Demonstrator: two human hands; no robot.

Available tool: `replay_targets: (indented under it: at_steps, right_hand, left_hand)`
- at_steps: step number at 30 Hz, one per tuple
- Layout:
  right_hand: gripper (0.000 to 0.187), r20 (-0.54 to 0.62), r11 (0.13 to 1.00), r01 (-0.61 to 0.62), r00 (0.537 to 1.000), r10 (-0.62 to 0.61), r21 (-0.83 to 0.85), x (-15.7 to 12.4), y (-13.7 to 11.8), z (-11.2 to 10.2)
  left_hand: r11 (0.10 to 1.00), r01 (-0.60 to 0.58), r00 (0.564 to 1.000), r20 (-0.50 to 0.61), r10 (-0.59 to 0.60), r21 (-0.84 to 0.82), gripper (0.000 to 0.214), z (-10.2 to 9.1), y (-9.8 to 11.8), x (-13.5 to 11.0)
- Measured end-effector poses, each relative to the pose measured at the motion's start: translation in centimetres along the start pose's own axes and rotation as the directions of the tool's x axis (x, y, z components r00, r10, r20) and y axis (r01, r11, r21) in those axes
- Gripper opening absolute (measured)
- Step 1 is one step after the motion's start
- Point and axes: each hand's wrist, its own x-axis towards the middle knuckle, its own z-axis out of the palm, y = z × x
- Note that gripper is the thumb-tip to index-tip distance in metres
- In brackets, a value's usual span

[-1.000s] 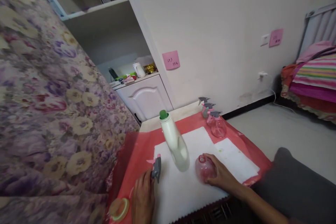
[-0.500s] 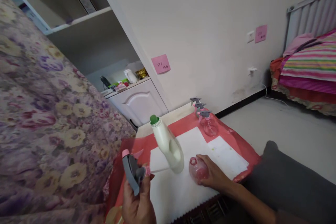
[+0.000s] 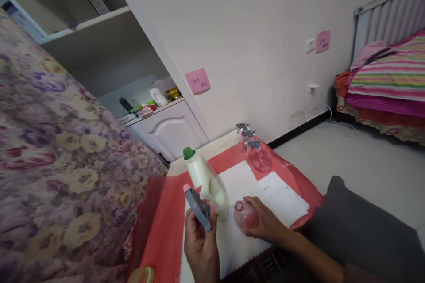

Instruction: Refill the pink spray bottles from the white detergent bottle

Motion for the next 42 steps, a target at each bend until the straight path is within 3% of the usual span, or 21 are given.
replay_targets:
  at_steps: [7, 15, 20, 28, 33, 42]
  right_hand:
    - [0.087, 0.003, 1.000, -0.010, 1.000, 0.010, 0.010, 0.1, 0.0, -0.1]
    - [0.089, 0.001, 1.000, 0.020, 1.000, -0.020, 0.000, 0.1, 0.5, 0.1]
    - [0.090, 0.000, 1.000, 0.025, 1.000, -0.025, -0.006, 0.1, 0.9, 0.2]
    - [0.089, 0.011, 1.000, 0.021, 1.000, -0.021, -0.022, 0.1, 0.3, 0.0]
    - [0.088, 0.007, 0.999, 0.020, 1.000, -0.020, -0.040, 0.2, -0.2, 0.0]
    - [0.089, 0.022, 1.000, 0.014, 1.000, -0.014, -0.025, 0.2, -0.3, -0.2]
  left_hand:
    - [0.996, -0.046, 0.998, 0.050, 0.043, 0.079, 0.041, 0.5, -0.2, -0.1]
    - [0.962, -0.216, 0.971, 0.144, 0.193, 0.168, 0.028, 0.6, 0.2, 0.0]
    - [0.976, -0.176, 0.973, 0.171, 0.154, 0.125, 0.031, 0.7, 0.2, -0.1]
    - [0.966, -0.170, 0.959, 0.259, 0.117, 0.194, 0.030, 1.5, 0.6, 0.2]
    - [0.974, -0.088, 0.948, 0.318, 0.017, 0.210, 0.026, 2.7, -1.4, 0.4]
    - [0.986, 0.062, 0.949, 0.297, -0.106, 0.154, 0.034, 4.0, -5.5, 0.3]
